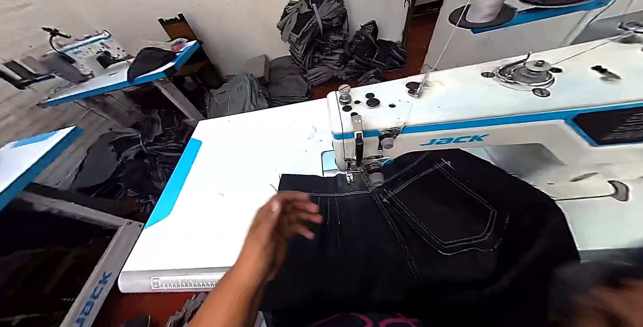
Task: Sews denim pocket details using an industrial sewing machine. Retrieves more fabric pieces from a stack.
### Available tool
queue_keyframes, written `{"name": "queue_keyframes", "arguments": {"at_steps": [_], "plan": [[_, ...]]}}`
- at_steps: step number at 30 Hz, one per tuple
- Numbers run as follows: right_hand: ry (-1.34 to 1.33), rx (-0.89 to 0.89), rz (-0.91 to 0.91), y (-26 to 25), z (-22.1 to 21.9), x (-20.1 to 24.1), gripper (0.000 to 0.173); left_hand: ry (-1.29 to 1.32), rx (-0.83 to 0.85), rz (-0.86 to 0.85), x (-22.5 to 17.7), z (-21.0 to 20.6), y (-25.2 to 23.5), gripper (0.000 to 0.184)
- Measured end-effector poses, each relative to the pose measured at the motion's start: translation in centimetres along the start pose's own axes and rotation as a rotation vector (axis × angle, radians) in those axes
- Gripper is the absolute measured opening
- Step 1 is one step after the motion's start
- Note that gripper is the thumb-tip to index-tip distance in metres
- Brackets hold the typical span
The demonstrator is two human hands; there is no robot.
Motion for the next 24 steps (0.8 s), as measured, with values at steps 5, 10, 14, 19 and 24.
{"name": "queue_keyframes", "arguments": {"at_steps": [5, 10, 14, 19, 24], "plan": [[-0.260, 0.284, 0.727, -6.6, -14.4, 17.3, 0.019, 0.097, -0.004, 0.492, 9.3, -2.3, -1.6, 0.087], [-0.227, 0.411, 0.550, -7.9, -19.0, 15.4, 0.041, -0.288, -0.192, 0.458, 10.2, 3.8, -3.2, 0.070], [-0.264, 0.693, 0.259, -7.7, -21.7, 12.3, 0.060, -0.535, -0.261, 0.451, 10.7, 5.3, -4.0, 0.067], [-0.181, 0.510, 0.376, -5.1, -21.4, 13.2, 0.061, -0.596, -0.224, 0.439, 11.3, 6.0, -4.2, 0.061], [-0.263, 0.592, 0.478, -4.8, -21.9, 15.2, 0.059, -0.527, -0.170, 0.454, 11.6, 6.1, -4.5, 0.060]]}}
Point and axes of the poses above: each hand's wrist, its own y-axis away from the middle knuckle, its own z-axis out of the back of the hand, x = y × z, the point moved 10 cm from there along -y, towards the middle knuckle, and after that the axes turned 11 degrees about z, right-handed, at the moved point
